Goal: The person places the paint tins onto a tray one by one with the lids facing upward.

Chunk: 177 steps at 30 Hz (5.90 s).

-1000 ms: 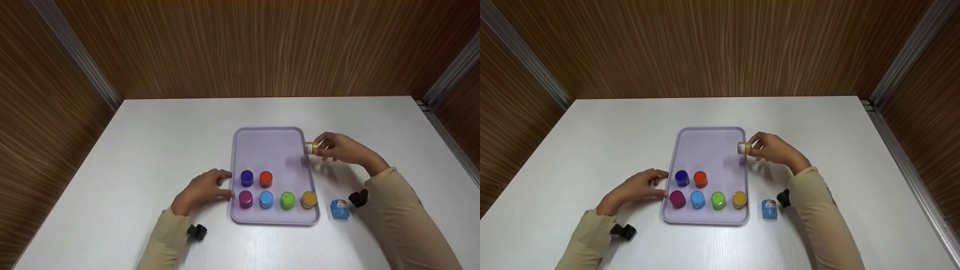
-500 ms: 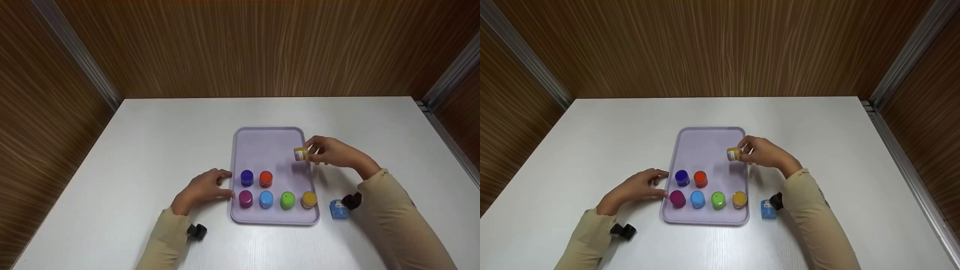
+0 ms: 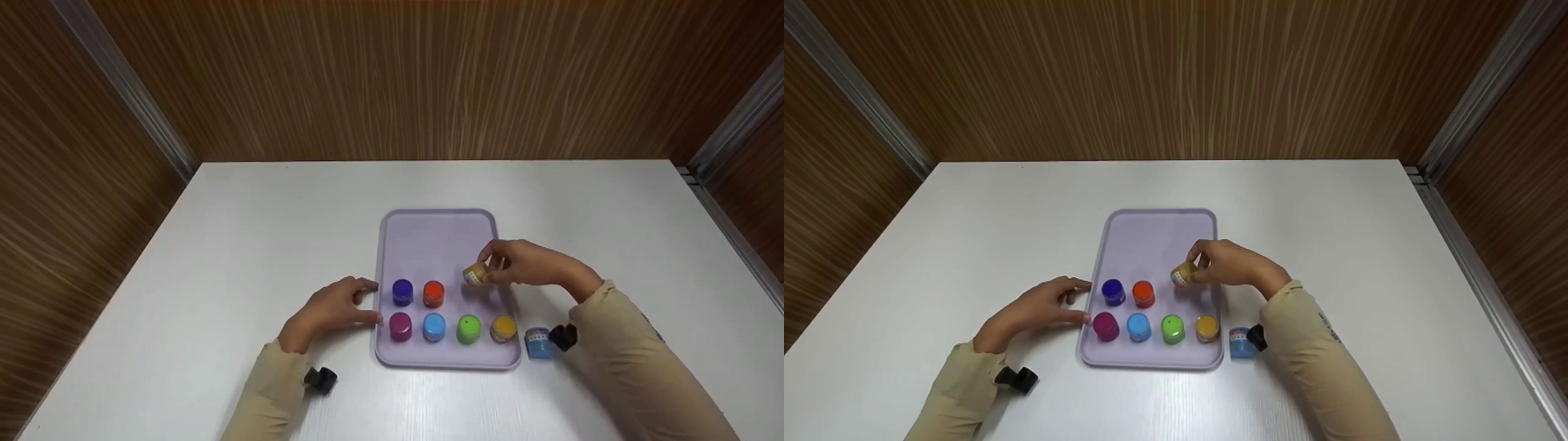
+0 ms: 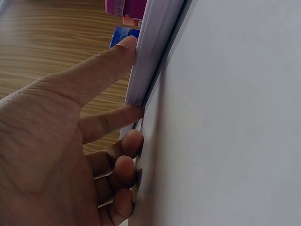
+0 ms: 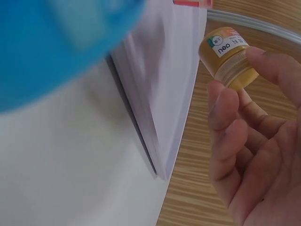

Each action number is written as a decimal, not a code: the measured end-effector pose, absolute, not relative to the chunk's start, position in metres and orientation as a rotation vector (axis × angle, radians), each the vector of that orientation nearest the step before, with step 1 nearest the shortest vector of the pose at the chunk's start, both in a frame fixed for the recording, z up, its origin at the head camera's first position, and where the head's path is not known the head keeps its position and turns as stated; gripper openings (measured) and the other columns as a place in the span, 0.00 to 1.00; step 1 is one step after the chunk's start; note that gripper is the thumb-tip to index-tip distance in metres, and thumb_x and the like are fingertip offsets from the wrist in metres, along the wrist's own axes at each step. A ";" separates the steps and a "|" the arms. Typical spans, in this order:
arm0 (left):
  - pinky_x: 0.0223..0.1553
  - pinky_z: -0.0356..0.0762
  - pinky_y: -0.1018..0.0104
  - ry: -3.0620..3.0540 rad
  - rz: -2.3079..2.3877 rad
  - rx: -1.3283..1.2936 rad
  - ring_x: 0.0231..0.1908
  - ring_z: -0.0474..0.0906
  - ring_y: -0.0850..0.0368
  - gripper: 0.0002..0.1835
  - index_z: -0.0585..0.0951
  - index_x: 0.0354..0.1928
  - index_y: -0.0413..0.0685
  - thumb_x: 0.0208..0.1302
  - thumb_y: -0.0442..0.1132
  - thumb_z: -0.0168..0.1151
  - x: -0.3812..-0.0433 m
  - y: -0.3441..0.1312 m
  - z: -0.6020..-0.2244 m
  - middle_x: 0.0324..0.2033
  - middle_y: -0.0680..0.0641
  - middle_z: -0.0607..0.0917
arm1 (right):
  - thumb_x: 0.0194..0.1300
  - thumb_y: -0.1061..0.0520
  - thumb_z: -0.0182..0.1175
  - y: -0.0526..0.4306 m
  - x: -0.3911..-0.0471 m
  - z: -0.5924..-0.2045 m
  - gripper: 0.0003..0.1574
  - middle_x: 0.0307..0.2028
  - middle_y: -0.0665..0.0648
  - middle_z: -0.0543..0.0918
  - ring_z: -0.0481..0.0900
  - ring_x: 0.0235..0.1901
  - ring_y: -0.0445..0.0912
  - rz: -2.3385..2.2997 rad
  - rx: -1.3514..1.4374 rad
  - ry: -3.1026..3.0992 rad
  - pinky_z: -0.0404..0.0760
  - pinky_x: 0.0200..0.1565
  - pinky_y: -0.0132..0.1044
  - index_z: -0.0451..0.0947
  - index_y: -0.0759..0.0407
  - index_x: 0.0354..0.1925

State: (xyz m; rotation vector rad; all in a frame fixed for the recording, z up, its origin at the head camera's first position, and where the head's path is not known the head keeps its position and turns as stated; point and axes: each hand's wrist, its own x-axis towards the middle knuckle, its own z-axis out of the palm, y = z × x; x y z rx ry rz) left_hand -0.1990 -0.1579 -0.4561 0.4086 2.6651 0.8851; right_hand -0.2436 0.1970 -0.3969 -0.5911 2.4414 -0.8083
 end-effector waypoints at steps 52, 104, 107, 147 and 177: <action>0.36 0.65 0.63 2.673 0.884 0.457 0.34 0.68 0.58 0.35 0.78 0.59 0.53 0.48 0.56 0.73 -0.201 -0.157 -0.458 0.32 0.52 0.73 | 0.63 0.61 0.59 0.176 -0.238 -0.402 0.16 0.42 0.56 0.80 0.77 0.38 0.45 -0.551 -0.620 2.391 0.79 0.42 0.38 0.77 0.54 0.50; 0.36 0.64 0.63 2.658 0.910 0.448 0.34 0.67 0.58 0.35 0.78 0.59 0.51 0.48 0.56 0.73 -0.202 -0.158 -0.459 0.32 0.52 0.73 | 0.63 0.56 0.63 0.256 -0.179 -0.387 0.15 0.32 0.47 0.78 0.76 0.31 0.35 -0.708 -0.869 2.451 0.75 0.32 0.30 0.77 0.57 0.48; 0.37 0.65 0.63 2.663 0.904 0.444 0.35 0.68 0.58 0.35 0.78 0.59 0.52 0.48 0.56 0.73 -0.202 -0.159 -0.459 0.32 0.52 0.73 | 0.63 0.53 0.63 0.259 -0.174 -0.390 0.16 0.31 0.46 0.77 0.74 0.28 0.35 -0.728 -0.857 2.410 0.74 0.30 0.30 0.77 0.56 0.48; 0.36 0.65 0.63 2.674 0.878 0.439 0.34 0.67 0.58 0.36 0.78 0.60 0.52 0.47 0.57 0.73 -0.204 -0.159 -0.461 0.32 0.51 0.74 | 0.55 0.69 0.59 0.280 -0.149 -0.417 0.26 0.24 0.44 0.63 0.63 0.27 0.33 -0.707 -0.750 2.388 0.63 0.29 0.29 0.77 0.55 0.53; 0.39 0.65 0.62 2.660 0.910 0.425 0.36 0.68 0.57 0.35 0.78 0.59 0.53 0.49 0.57 0.72 -0.201 -0.161 -0.460 0.33 0.52 0.73 | 0.57 0.62 0.65 0.276 -0.146 -0.417 0.23 0.23 0.42 0.67 0.66 0.26 0.34 -0.542 -0.780 2.540 0.64 0.30 0.30 0.75 0.50 0.51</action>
